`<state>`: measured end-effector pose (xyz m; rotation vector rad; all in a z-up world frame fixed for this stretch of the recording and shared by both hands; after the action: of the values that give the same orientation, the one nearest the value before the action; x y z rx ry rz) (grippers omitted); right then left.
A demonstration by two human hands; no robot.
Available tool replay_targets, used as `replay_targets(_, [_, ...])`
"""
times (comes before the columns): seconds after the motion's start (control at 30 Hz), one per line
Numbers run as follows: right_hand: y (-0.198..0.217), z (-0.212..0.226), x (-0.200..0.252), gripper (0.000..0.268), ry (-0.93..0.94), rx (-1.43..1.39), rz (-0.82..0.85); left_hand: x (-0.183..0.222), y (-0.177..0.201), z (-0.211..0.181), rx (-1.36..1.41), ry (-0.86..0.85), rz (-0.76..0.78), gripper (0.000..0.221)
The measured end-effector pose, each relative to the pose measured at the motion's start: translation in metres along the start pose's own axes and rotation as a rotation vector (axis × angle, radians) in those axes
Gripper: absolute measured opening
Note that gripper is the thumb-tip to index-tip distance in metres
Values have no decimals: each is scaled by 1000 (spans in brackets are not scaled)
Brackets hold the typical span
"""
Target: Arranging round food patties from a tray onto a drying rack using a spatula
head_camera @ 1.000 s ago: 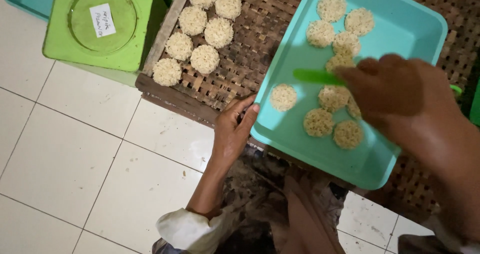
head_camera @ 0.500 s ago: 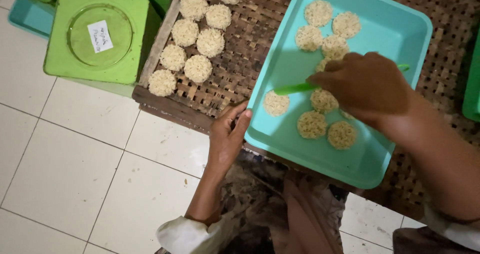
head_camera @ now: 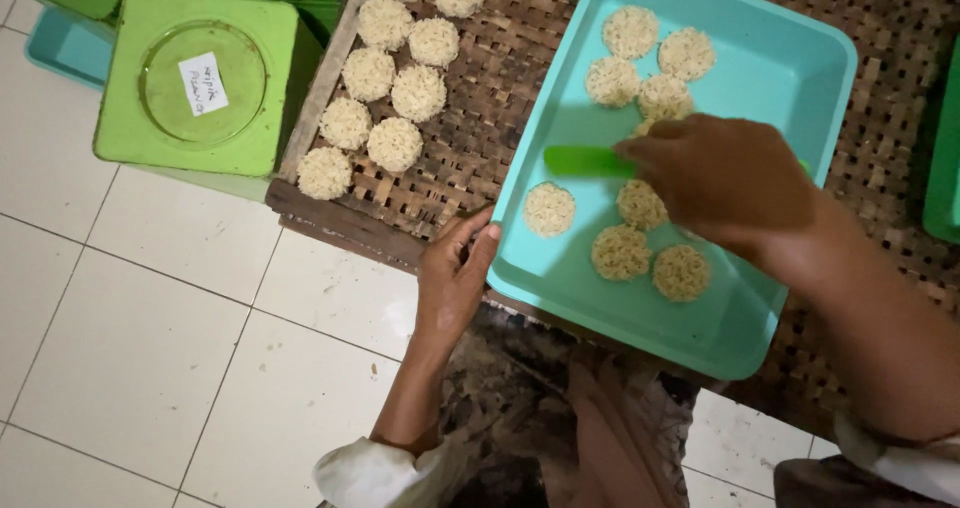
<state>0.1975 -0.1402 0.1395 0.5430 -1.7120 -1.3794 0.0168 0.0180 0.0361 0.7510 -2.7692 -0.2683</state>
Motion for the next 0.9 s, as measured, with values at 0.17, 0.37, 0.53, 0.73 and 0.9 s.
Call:
replay_targets(0.17, [-3, 4, 1, 61, 14, 58, 103, -1, 0, 4, -7, 10, -9, 43])
replay_targets(0.37, [0, 12, 6, 47, 28, 56, 55, -2, 0, 3, 8, 25, 0, 47])
replay_targets(0.53, [1, 6, 4, 66, 11, 152, 131, -1, 0, 6, -6, 21, -5, 44])
replay_targets(0.73, [22, 26, 5, 57, 88, 43, 19, 1, 2, -4, 15, -50, -16, 42])
replay_targets(0.9, [20, -3, 0, 34, -9, 209, -103, 0, 1, 0, 27, 42, -1, 44])
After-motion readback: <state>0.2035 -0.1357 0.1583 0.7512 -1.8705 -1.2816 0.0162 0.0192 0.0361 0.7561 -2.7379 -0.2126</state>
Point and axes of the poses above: each hand's wrist, its own x-axis away from the middle knuckle, its own y-axis out of the back of the hand, z = x × y, the point moved 5 cm from there along -x, towards the middle knuckle, and after that the axes turned 1 degree about y, right-handed, at the moved point
